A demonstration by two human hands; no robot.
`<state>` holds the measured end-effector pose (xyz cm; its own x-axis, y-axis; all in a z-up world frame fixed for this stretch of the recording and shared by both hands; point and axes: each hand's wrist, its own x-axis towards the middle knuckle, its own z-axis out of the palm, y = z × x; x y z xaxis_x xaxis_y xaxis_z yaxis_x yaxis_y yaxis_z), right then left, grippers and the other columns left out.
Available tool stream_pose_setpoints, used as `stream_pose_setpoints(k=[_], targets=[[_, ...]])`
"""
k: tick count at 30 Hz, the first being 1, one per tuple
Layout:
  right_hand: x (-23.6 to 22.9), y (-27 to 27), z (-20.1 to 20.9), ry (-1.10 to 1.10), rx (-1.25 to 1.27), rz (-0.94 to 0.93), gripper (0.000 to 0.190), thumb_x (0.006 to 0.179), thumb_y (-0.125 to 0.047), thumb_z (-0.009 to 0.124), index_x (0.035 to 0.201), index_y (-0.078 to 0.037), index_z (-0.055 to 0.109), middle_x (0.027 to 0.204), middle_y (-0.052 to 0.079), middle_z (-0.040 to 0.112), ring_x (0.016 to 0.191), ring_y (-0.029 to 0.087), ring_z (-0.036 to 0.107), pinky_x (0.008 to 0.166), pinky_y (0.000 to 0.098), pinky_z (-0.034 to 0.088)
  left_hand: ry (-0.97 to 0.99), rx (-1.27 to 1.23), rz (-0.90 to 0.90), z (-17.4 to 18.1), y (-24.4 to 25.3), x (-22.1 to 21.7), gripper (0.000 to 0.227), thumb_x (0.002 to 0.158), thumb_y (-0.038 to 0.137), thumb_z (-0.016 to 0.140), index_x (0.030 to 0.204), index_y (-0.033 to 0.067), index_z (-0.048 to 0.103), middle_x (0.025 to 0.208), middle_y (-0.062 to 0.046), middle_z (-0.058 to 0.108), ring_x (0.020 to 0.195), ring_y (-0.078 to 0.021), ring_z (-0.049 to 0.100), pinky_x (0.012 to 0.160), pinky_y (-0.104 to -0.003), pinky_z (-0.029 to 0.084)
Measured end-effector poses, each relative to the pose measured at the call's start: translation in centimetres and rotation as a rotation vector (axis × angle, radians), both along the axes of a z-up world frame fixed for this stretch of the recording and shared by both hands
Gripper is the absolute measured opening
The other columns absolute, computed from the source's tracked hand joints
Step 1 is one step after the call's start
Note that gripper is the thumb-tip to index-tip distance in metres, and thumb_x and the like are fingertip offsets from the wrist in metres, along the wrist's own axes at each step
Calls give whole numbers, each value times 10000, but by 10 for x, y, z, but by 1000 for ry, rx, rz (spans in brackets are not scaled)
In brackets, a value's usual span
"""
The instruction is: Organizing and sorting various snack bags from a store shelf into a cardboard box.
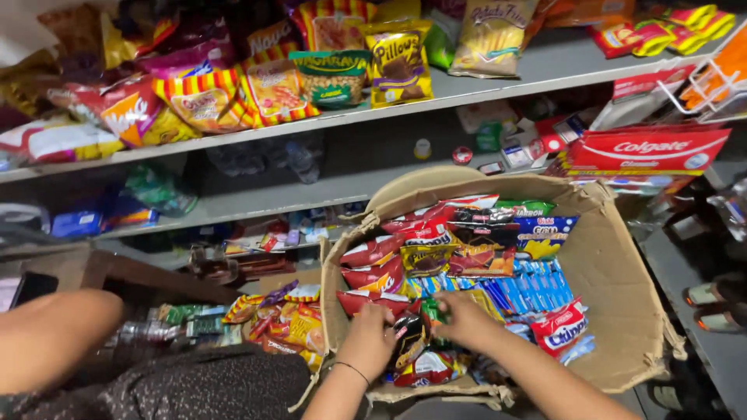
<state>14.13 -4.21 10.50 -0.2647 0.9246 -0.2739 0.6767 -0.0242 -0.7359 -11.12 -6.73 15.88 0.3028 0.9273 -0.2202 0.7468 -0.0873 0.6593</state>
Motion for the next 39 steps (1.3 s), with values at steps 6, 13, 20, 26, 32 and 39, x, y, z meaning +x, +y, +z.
stream_pose_setpoints(k=[6,13,20,26,32,39], targets=[[-17,20,-28,78,-17,178,817,617,-230,929,1323,-76,548,1346,159,585,1255,317,558,1075,384,432,192,314,245,-51,29,-9,500,735,-14,627,1214,129,629,1385,-152,510,1338,-396,415,1072,-478,388],[-7,18,-43,259,-15,350,358,778,-237,860,1049,-82,684,1380,120,582,1322,266,543,1109,383,429,315,8,231,-1,42,-4,256,827,215,740,1078,199,690,1381,-43,562,1485,-303,323,1165,-482,314],[12,27,-57,561,50,195,269,808,-129,851,962,-28,656,1528,98,387,1433,274,378,1108,410,381,-176,-57,205,-33,55,-13,253,842,296,810,997,136,688,1029,-64,746,1040,-266,732,912,-363,559],[33,47,-77,847,-378,-59,358,878,-127,764,1174,-185,571,1169,34,647,1125,159,574,997,328,467,-565,-244,155,-92,86,-12,233,883,240,804,1033,93,706,958,-23,738,900,-126,660,820,-322,557],[26,57,16,911,-339,-284,194,940,-203,649,1070,-59,654,1002,41,693,962,145,622,885,332,517,-1540,-387,566,-52,75,16,630,941,420,680,1470,134,490,1220,-90,671,1046,-185,605,868,-327,480],[42,63,-10,839,-189,-509,244,1011,-260,591,1102,-34,605,1021,84,678,961,166,622,868,353,512,-840,-238,302,-57,75,66,964,827,460,789,1537,88,254,1467,-105,548,1337,-216,532,1132,-346,402]])
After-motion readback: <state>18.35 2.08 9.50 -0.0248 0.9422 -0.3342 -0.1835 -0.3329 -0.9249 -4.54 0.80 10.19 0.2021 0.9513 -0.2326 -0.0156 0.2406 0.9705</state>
